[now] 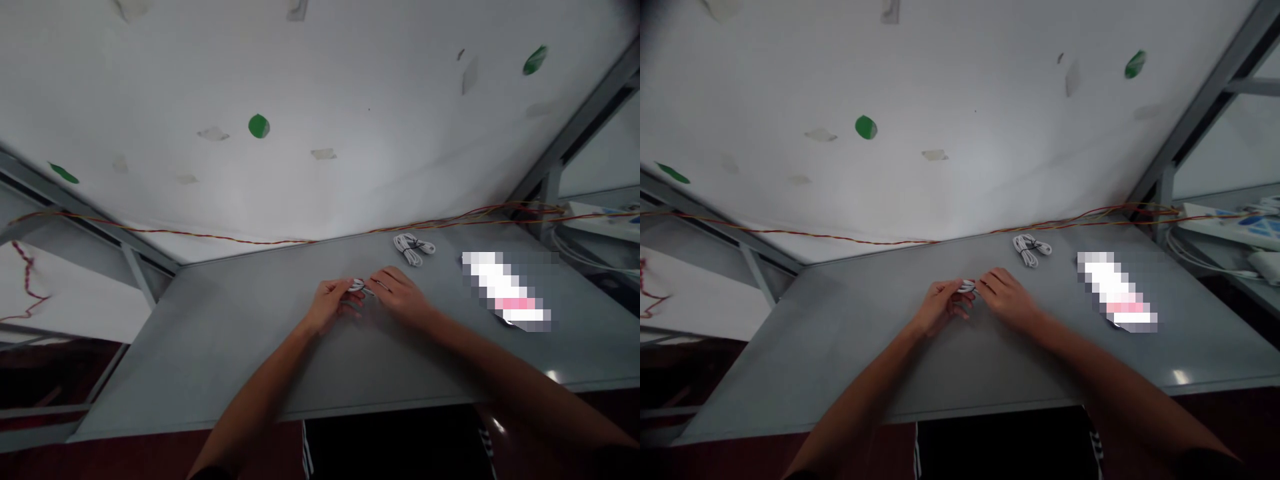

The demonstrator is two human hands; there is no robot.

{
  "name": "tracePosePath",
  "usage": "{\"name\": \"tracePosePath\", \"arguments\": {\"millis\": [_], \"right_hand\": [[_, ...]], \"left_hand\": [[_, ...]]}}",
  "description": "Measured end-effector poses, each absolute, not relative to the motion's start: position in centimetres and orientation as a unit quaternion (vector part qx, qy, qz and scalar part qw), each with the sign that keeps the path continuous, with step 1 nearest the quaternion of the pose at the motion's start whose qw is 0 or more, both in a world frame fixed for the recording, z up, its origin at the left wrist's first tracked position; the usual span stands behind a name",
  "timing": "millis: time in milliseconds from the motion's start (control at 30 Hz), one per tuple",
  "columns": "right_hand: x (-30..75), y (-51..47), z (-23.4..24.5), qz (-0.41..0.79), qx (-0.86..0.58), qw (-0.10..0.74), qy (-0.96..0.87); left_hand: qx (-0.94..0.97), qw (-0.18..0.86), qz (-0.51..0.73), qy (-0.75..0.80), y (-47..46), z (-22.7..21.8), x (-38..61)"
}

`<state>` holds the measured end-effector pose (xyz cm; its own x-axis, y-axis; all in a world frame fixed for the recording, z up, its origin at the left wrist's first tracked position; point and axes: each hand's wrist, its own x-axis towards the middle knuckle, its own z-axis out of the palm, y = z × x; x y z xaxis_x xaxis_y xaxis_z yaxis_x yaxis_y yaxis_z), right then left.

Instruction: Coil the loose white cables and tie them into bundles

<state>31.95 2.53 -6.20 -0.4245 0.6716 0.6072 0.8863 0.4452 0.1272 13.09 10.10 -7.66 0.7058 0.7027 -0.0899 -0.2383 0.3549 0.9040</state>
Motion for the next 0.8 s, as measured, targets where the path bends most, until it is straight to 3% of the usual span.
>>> {"name": "tracePosePath", "arguments": {"millis": [167, 267, 467, 600, 667, 800], "right_hand": [[32.2, 2.3, -5.9, -0.271, -0.470, 0.239, -0.805], [31.9, 2.3, -6.3, -0.238, -0.482, 0.256, -0.804], [31.0, 2.7, -6.5, -0.024, -0.546, 0.393, -0.740], [31.0, 2.8, -6.1, 0.108, -0.577, 0.424, -0.690], [31.2, 2.7, -6.0, 0.063, -0.578, 0.425, -0.694], [31.4, 2.6, -6.0, -0.103, -0.506, 0.366, -0.774]], "left_hand": [[0.519, 0.774, 0.304, 0.200, 10.3, -8.0, 13.1], [0.581, 0.736, 0.301, 0.173, 10.5, -8.9, 13.4], [0.731, 0.521, 0.378, 0.225, 10.0, -10.0, 14.0], [0.760, 0.396, 0.470, 0.211, 10.2, -9.6, 13.7], [0.718, 0.473, 0.452, 0.235, 10.6, -9.4, 13.5], [0.553, 0.766, 0.235, 0.230, 11.5, -8.9, 13.1]]}}
